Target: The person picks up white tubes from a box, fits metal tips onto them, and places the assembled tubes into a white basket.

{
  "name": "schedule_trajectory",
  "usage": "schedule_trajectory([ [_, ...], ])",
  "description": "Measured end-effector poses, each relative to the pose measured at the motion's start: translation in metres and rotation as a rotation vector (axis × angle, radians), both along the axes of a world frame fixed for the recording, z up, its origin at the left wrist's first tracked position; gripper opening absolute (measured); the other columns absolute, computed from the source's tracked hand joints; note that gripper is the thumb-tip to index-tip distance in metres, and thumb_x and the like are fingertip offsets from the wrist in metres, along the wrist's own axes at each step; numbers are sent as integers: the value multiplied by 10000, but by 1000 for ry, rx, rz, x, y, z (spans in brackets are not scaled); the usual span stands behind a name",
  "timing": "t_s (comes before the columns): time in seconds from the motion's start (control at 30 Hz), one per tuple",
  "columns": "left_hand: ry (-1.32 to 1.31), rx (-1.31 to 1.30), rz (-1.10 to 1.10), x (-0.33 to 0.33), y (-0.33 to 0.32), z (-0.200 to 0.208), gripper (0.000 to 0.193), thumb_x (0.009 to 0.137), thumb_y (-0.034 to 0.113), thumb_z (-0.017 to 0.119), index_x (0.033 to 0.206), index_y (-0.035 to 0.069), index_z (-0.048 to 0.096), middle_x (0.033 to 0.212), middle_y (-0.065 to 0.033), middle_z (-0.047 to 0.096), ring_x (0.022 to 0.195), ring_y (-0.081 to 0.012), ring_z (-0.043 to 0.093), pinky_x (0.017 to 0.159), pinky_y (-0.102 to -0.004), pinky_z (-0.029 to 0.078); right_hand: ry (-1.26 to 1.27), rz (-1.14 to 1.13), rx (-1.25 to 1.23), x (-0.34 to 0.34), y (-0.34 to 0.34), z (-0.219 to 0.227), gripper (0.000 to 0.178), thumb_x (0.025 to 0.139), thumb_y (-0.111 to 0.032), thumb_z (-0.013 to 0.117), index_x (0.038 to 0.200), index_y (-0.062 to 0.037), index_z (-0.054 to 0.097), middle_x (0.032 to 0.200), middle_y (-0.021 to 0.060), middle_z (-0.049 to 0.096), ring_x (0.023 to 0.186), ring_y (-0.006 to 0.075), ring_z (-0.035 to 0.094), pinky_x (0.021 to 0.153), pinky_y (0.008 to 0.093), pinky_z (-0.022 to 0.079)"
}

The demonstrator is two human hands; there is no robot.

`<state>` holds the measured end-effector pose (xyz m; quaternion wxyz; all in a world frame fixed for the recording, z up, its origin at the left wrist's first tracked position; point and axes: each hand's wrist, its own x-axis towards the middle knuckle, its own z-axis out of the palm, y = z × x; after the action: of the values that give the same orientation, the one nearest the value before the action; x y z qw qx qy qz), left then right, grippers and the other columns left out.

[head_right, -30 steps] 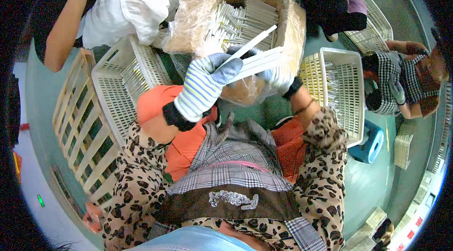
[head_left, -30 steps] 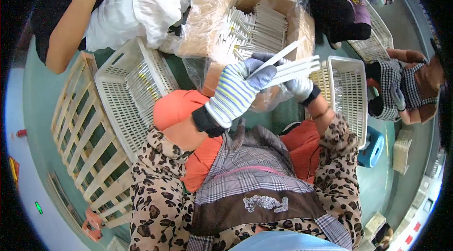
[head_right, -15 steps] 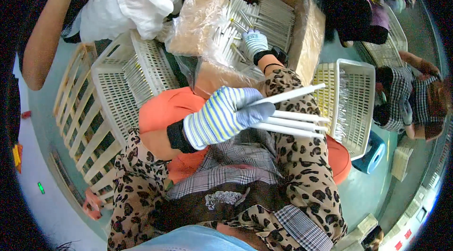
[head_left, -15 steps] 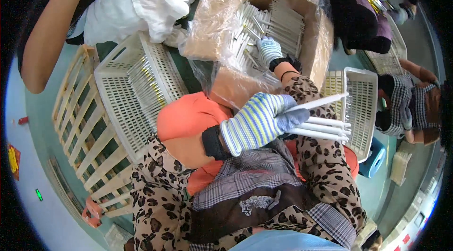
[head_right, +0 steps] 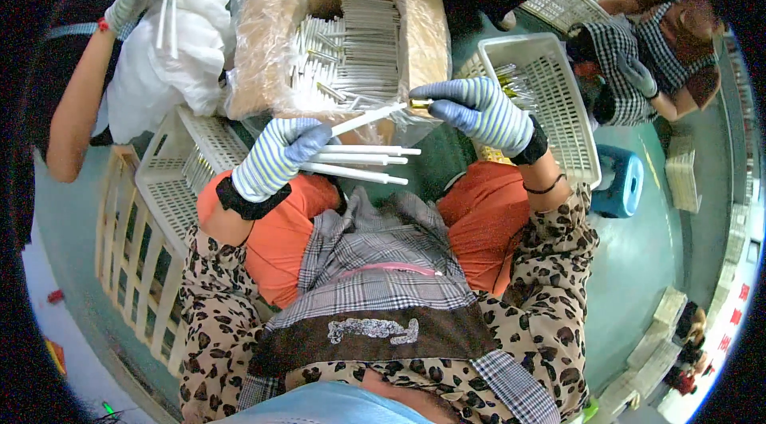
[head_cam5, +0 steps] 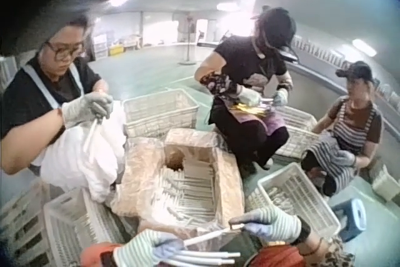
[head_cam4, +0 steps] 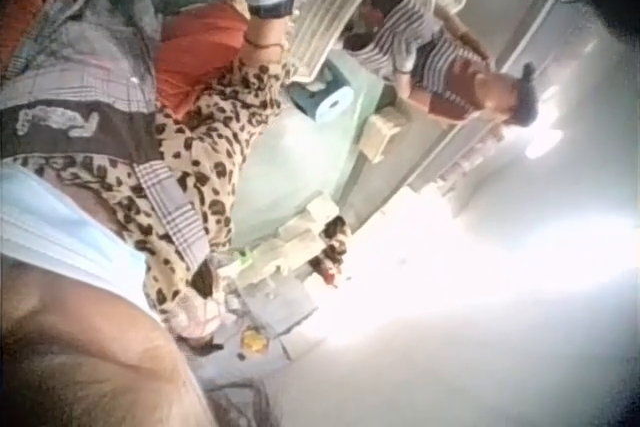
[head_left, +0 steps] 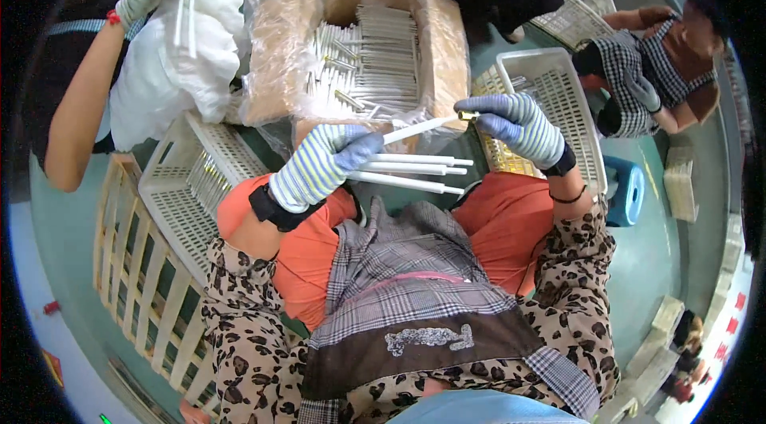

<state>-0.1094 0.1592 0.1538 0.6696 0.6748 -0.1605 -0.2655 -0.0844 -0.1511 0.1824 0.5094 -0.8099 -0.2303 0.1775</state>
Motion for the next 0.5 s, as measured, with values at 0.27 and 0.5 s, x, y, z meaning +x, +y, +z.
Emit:
schedule_trajectory([
  [0.27,-36,141,-107,3,-6,0,193,866,172,589,894,-11,645,688,6,588,650,-46,482,595,-215,408,-238,99,-69,-13,-2,-14,245,854,-148,576,1081,-64,616,909,113,661,825,199,643,734,279,489],
  [0.5,56,160,-39,-3,3,3,237,867,225,587,860,-5,642,614,38,504,553,-36,417,485,-205,340,-238,51,-88,-16,-12,-3,252,836,-190,598,1055,-69,627,853,142,650,777,240,643,688,305,495],
])
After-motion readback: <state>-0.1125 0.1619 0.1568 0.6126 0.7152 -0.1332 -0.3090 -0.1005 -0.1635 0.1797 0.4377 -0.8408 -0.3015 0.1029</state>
